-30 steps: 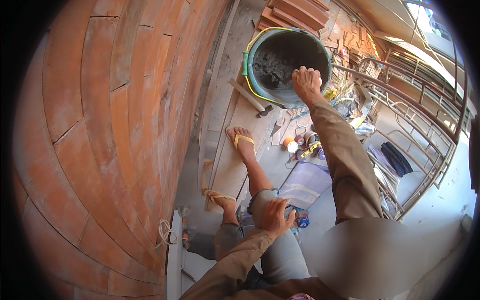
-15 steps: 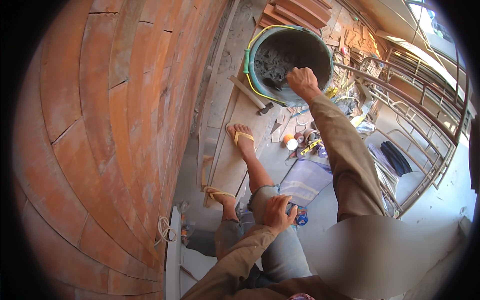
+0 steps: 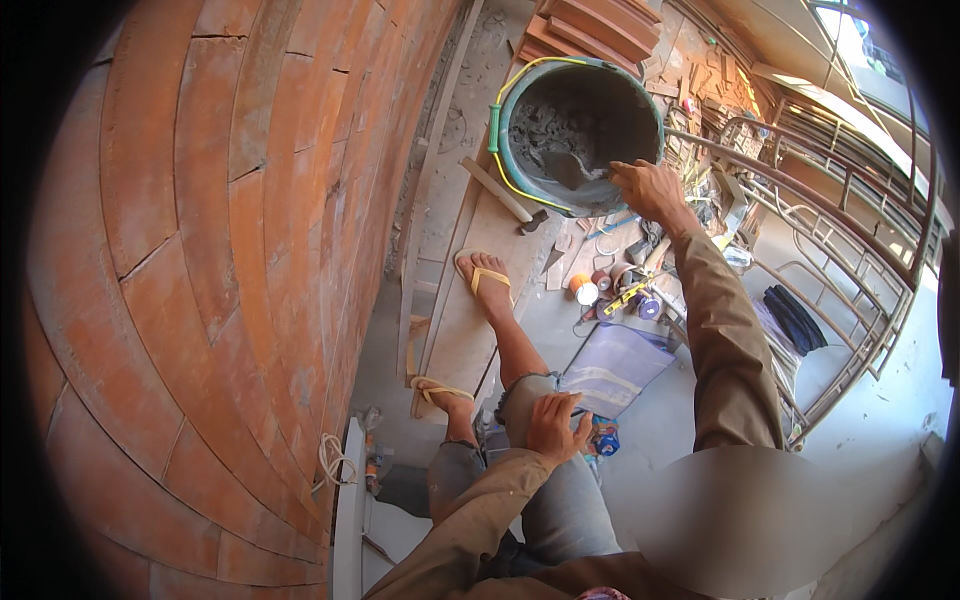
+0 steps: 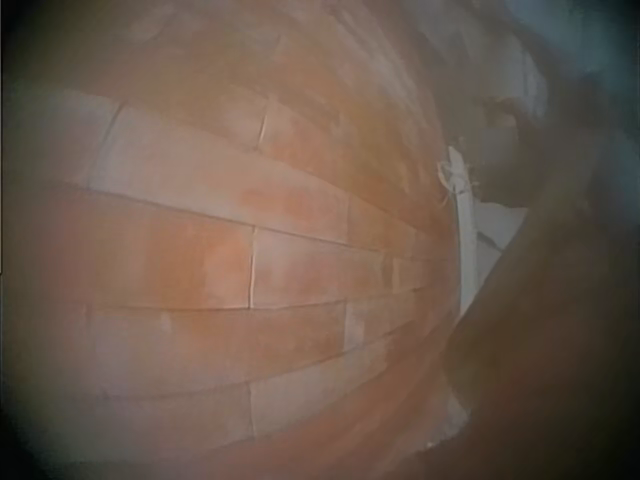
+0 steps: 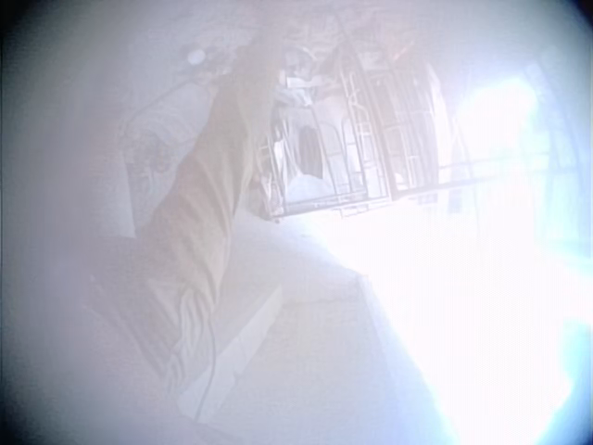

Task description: The person applies mortar to a wall using a trowel and places terracotta tiles in a herringbone pattern. They use a hammer to tap the tiles into place and adjust the alignment of the rows.

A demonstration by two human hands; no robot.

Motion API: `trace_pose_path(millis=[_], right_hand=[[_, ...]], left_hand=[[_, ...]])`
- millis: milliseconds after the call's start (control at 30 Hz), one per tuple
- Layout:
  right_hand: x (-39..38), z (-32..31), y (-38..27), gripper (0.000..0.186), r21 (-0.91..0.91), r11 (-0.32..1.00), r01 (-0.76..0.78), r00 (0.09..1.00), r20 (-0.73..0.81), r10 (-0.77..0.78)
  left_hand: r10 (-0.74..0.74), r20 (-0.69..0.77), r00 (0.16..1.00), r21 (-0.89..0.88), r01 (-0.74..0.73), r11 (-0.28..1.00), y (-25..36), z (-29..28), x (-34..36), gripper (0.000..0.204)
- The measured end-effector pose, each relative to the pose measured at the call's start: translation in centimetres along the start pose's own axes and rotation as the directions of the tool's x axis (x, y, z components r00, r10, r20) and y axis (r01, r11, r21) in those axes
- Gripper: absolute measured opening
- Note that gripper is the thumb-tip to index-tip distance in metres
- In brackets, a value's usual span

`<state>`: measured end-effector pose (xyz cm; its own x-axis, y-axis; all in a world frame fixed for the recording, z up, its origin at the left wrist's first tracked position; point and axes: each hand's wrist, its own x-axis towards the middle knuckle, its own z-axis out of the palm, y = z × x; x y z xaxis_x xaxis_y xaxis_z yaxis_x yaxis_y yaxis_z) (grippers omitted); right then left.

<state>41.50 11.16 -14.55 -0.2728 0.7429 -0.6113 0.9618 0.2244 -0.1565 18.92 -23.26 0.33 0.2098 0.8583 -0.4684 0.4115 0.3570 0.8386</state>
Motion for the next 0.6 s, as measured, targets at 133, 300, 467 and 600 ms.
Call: trace_pose_path(millis=[133, 300, 467, 600], right_hand=[[-3.6, -2.7, -1.1, 0.039, -0.185, 0.981, -0.053, 0.998, -0.029, 0.048], [-10.0, -5.0, -1.7, 0.057, -0.252, 0.961, -0.116, 0.989, -0.118, 0.088], [-15.7, -2.4, -3.1, 0.061, -0.409, 0.912, -0.012, 1.000, 0.006, 0.016], [-17.0, -6.5, -6.1, 0.045, -0.339, 0.940, -0.034, 0.991, 0.111, 0.076]], left_hand=[[-0.014, -0.011, 1.000, -0.001, 0.014, 1.000, -0.5, 0.3, -0.5, 0.034], [-0.035, 0.019, 0.999, -0.039, 0.036, 0.999, -0.6, 0.3, -0.7, 0.034], [-0.009, 0.030, 0.999, -0.025, 0.010, 1.000, -0.4, 0.4, -0.6, 0.034], [0.003, 0.002, 1.000, 0.010, -0.003, 1.000, -0.6, -0.3, -0.7, 0.032]])
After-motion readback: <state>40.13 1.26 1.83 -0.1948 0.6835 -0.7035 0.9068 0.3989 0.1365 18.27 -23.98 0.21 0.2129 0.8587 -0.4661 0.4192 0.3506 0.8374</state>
